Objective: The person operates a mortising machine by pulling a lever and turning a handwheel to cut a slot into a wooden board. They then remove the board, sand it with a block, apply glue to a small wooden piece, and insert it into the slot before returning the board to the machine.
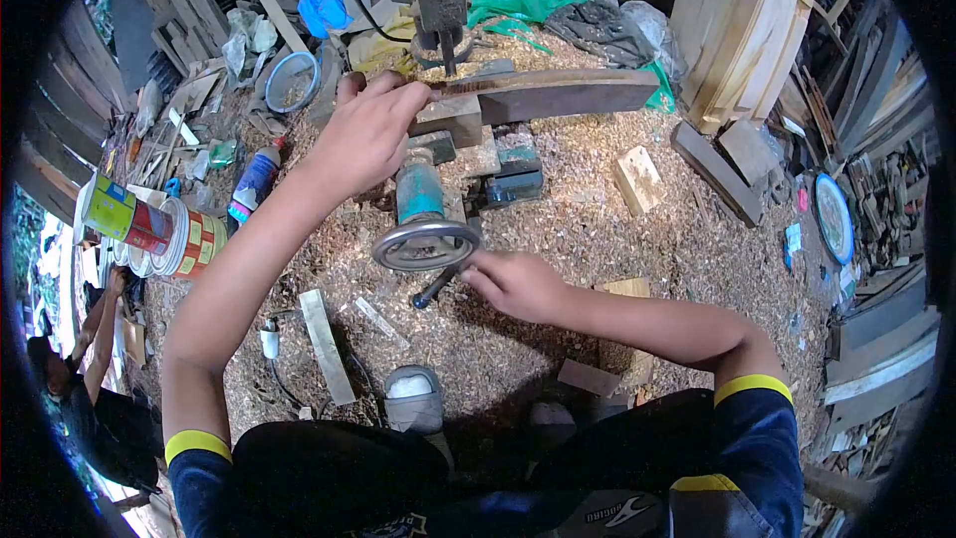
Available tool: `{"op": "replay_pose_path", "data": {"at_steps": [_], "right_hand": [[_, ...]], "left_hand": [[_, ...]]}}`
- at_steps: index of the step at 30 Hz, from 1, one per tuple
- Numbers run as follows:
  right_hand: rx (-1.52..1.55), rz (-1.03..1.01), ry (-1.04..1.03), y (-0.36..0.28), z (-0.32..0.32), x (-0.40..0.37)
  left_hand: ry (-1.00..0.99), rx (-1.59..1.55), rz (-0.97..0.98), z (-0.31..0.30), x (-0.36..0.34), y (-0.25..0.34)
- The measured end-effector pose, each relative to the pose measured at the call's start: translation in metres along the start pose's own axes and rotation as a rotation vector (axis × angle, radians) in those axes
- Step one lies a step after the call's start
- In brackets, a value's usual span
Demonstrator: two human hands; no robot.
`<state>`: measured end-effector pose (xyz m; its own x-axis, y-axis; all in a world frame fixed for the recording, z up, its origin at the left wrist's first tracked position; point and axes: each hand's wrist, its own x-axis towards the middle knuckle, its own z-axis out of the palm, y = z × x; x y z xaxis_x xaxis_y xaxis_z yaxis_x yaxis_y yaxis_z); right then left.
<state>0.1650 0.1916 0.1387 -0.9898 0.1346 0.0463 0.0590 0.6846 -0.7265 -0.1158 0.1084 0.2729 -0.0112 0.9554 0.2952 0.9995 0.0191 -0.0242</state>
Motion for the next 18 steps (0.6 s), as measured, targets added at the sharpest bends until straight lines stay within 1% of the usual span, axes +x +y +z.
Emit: {"op": "replay_pose_path", "data": {"at_steps": [1, 3, 4, 5, 7, 8, 9, 10, 11, 12, 13, 15, 16, 17, 18], "right_hand": [[0.0, 0.004, 0.003, -0.004, -0.004, -0.001], [0.135, 0.103, 0.299, -0.022, -0.027, 0.003], [0.076, 0.018, 0.318, -0.035, -0.044, 0.006], [0.076, 0.02, 0.317, -0.04, -0.052, 0.013], [-0.134, -0.33, 0.397, -0.05, -0.059, 0.028], [-0.149, -0.26, 0.415, -0.046, -0.047, 0.028], [-0.151, -0.26, 0.418, -0.034, -0.031, 0.022], [-0.071, -0.177, 0.408, -0.018, -0.013, 0.015], [0.009, -0.098, 0.399, -0.007, -0.001, 0.009], [-0.005, -0.126, 0.179, 0.002, 0.0, -0.001], [-0.004, -0.124, 0.179, 0.0, 0.001, -0.009], [0.234, 0.06, 0.244, -0.002, 0.003, -0.021], [0.203, 0.039, 0.306, -0.01, -0.008, -0.016], [0.204, 0.043, 0.301, -0.022, -0.022, -0.009], [0.122, -0.061, 0.329, -0.037, -0.036, 0.001]], "left_hand": [[-0.006, 0.006, -0.008, 0.0, 0.001, 0.001], [0.005, 0.001, 0.002, 0.001, 0.001, 0.0], [0.013, -0.003, 0.008, 0.001, 0.0, 0.0], [0.013, -0.004, 0.007, 0.001, 0.0, 0.0], [0.018, -0.006, 0.013, 0.001, 0.002, -0.001], [0.02, -0.005, 0.016, 0.002, 0.002, 0.0], [0.075, 0.005, 0.04, 0.003, 0.002, 0.0], [0.132, 0.016, 0.063, 0.002, 0.003, 0.001], [0.139, 0.022, 0.066, 0.0, 0.004, -0.001], [0.076, 0.02, 0.043, -0.001, 0.005, -0.003], [0.007, 0.01, 0.018, -0.001, 0.004, -0.002], [-0.008, 0.001, 0.013, -0.001, 0.004, -0.003], [-0.019, -0.006, 0.004, -0.001, 0.004, -0.003], [-0.022, -0.011, 0.001, 0.001, 0.003, -0.003], [-0.006, -0.004, 0.008, 0.003, 0.002, -0.003]]}}
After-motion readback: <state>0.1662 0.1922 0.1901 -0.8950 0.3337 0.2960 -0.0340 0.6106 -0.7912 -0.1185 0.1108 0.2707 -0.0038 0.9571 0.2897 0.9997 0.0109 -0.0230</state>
